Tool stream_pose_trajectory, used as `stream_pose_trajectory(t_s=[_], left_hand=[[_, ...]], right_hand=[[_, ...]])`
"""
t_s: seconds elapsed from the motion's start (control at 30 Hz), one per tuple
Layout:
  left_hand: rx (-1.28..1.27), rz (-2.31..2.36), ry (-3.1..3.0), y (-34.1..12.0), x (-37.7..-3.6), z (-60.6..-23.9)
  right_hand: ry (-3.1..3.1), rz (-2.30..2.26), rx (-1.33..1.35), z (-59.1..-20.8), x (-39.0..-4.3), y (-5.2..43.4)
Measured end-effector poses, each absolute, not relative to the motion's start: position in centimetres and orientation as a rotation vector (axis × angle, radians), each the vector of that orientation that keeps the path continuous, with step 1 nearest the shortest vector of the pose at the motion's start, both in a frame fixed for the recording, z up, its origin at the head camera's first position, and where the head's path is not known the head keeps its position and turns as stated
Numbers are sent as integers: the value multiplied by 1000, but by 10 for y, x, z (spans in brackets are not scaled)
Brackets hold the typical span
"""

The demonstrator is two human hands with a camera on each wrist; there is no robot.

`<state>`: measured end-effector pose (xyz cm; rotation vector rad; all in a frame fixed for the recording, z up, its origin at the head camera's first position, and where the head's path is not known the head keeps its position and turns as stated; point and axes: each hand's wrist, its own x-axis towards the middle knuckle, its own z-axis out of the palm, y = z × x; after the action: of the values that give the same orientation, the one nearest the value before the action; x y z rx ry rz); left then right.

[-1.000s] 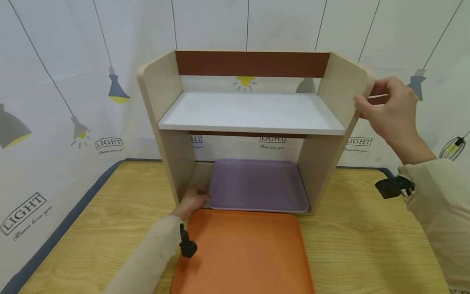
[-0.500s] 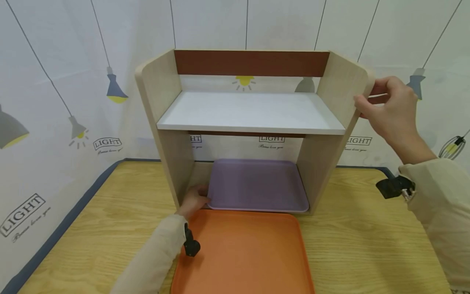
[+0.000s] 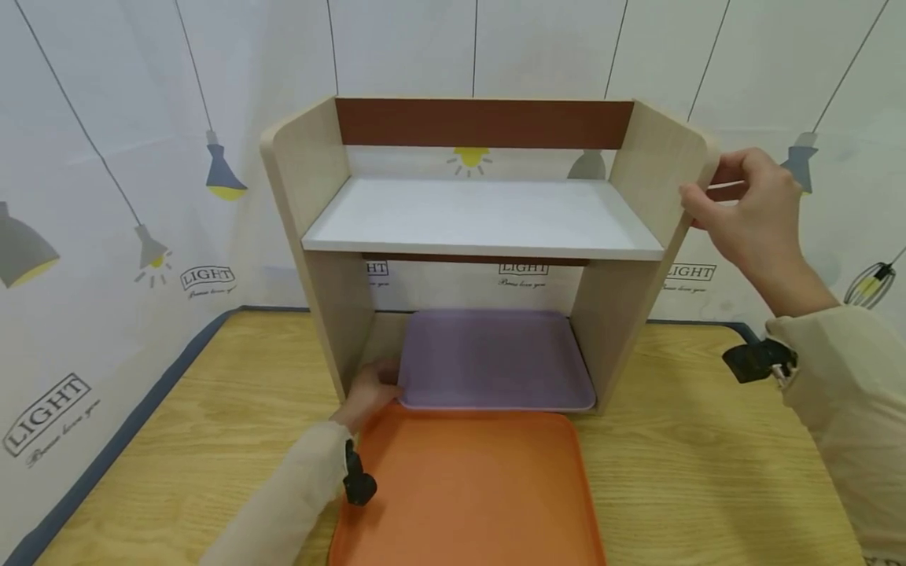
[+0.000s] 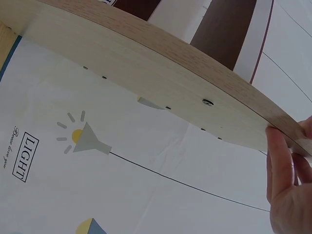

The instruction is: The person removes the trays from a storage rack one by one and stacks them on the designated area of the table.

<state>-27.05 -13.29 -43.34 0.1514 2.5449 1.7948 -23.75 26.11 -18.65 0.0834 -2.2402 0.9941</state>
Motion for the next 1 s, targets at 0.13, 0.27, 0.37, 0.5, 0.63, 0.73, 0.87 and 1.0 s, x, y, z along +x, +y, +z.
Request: stream_pose_trajectory(t_s=[0.13, 0.27, 0.37, 0.5, 0.63, 0.73, 0.87, 1.0], left_hand=[[103, 1765, 2593, -133, -265, -436], [112, 1772, 2590, -135, -261, -443], [252, 1897, 2488, -143, -268, -464], [231, 1952, 2426, -144, -259, -467], [54, 1905, 2431, -135, -232, -443], [1, 1915, 2383, -132, -220, -437], [-51, 1920, 2339, -131, -209, -435], [-66, 1945, 2325, -131, -200, -435]], right_hand=[[-2238, 992, 94, -187, -238, 261], [-2255, 975, 82, -187, -237, 261], [-2267, 957, 74, -188, -237, 261], [-2266, 958, 75, -188, -237, 261], [-2273, 951, 74, -188, -237, 260], [-2279, 934, 70, -188, -237, 260], [-2297, 915, 52, -187, -238, 260], [-2312, 903, 43, -188, -239, 260]])
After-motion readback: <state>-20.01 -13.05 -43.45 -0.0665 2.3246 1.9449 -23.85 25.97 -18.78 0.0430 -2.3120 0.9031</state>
